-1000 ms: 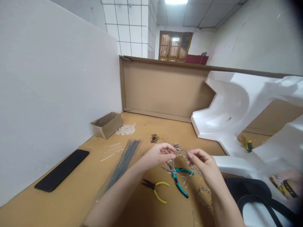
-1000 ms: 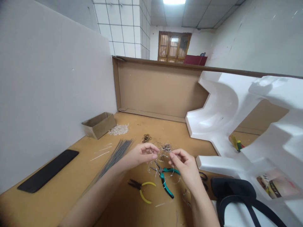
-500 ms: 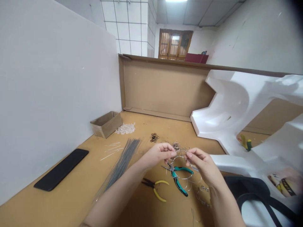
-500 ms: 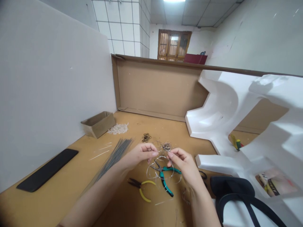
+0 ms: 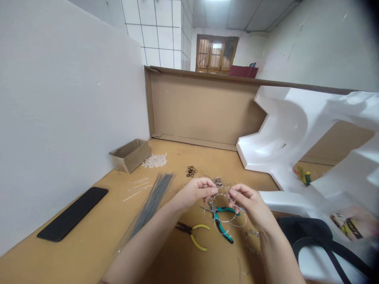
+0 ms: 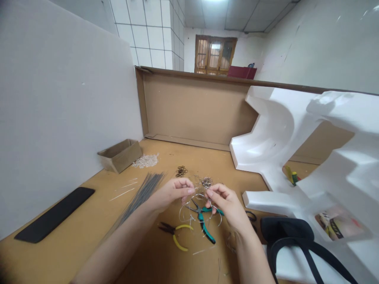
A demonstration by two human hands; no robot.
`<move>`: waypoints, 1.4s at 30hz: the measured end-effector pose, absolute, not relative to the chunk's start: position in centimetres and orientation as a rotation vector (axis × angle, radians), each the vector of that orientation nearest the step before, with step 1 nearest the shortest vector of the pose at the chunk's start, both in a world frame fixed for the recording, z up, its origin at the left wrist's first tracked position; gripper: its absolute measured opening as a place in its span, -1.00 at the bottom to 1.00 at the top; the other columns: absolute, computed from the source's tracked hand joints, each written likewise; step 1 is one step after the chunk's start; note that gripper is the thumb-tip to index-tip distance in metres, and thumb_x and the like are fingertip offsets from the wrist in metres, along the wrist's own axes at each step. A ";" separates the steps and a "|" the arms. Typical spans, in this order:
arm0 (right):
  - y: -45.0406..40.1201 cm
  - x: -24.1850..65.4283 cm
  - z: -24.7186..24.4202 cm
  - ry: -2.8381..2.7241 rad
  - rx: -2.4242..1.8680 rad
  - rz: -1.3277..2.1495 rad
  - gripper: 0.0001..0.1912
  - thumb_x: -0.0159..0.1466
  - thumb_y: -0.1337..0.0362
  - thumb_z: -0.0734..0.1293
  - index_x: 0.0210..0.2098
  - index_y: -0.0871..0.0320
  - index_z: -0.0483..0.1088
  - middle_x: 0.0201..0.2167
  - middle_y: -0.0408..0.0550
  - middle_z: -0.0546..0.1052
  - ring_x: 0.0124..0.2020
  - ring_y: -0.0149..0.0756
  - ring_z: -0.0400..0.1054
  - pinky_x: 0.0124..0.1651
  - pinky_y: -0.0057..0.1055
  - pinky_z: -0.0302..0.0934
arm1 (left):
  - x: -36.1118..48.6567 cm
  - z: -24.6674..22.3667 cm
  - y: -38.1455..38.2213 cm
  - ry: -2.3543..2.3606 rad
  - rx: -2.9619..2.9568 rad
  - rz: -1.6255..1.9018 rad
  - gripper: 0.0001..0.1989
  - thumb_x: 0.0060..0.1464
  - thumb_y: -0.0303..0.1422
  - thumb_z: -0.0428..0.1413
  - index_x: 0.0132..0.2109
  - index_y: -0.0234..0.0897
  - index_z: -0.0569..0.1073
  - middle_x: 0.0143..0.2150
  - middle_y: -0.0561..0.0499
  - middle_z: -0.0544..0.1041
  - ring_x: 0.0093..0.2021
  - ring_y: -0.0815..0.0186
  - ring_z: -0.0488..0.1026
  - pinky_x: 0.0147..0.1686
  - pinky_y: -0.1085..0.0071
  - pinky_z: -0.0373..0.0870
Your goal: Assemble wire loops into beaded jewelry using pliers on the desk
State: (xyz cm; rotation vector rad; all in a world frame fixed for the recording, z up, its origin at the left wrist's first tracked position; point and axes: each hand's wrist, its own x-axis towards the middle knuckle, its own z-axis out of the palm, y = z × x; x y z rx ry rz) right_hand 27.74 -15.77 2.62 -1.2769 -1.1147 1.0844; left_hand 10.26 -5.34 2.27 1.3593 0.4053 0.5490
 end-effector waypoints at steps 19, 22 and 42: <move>-15.8 27.3 2.8 -1.075 -1.229 1.143 -0.75 0.19 0.10 0.30 -0.38 0.18 0.35 -0.63 -0.21 0.36 -0.63 -0.50 0.24 -0.63 -0.58 0.07 | 10.2 2.5 -5.5 0.427 1.397 0.556 -0.73 -0.10 -0.21 0.21 -0.39 -0.35 0.39 -0.63 0.16 0.32 -0.60 0.51 0.23 -0.52 0.54 0.18; -15.9 27.2 2.8 -1.056 -1.226 1.151 -0.75 0.18 0.08 0.31 -0.39 0.17 0.36 -0.62 -0.21 0.36 -0.64 -0.50 0.23 -0.64 -0.58 0.06 | 10.2 2.6 -5.6 0.428 1.388 0.560 -0.74 -0.10 -0.22 0.21 -0.39 -0.36 0.39 -0.63 0.16 0.33 -0.60 0.52 0.23 -0.52 0.54 0.18; -16.0 27.0 3.1 -1.043 -1.217 1.150 -0.73 0.16 0.07 0.32 -0.40 0.17 0.34 -0.58 -0.20 0.34 -0.65 -0.53 0.19 -0.67 -0.59 0.04 | 10.1 2.8 -5.6 0.416 1.412 0.549 -0.73 -0.09 -0.22 0.20 -0.38 -0.36 0.39 -0.61 0.16 0.32 -0.59 0.51 0.22 -0.52 0.53 0.18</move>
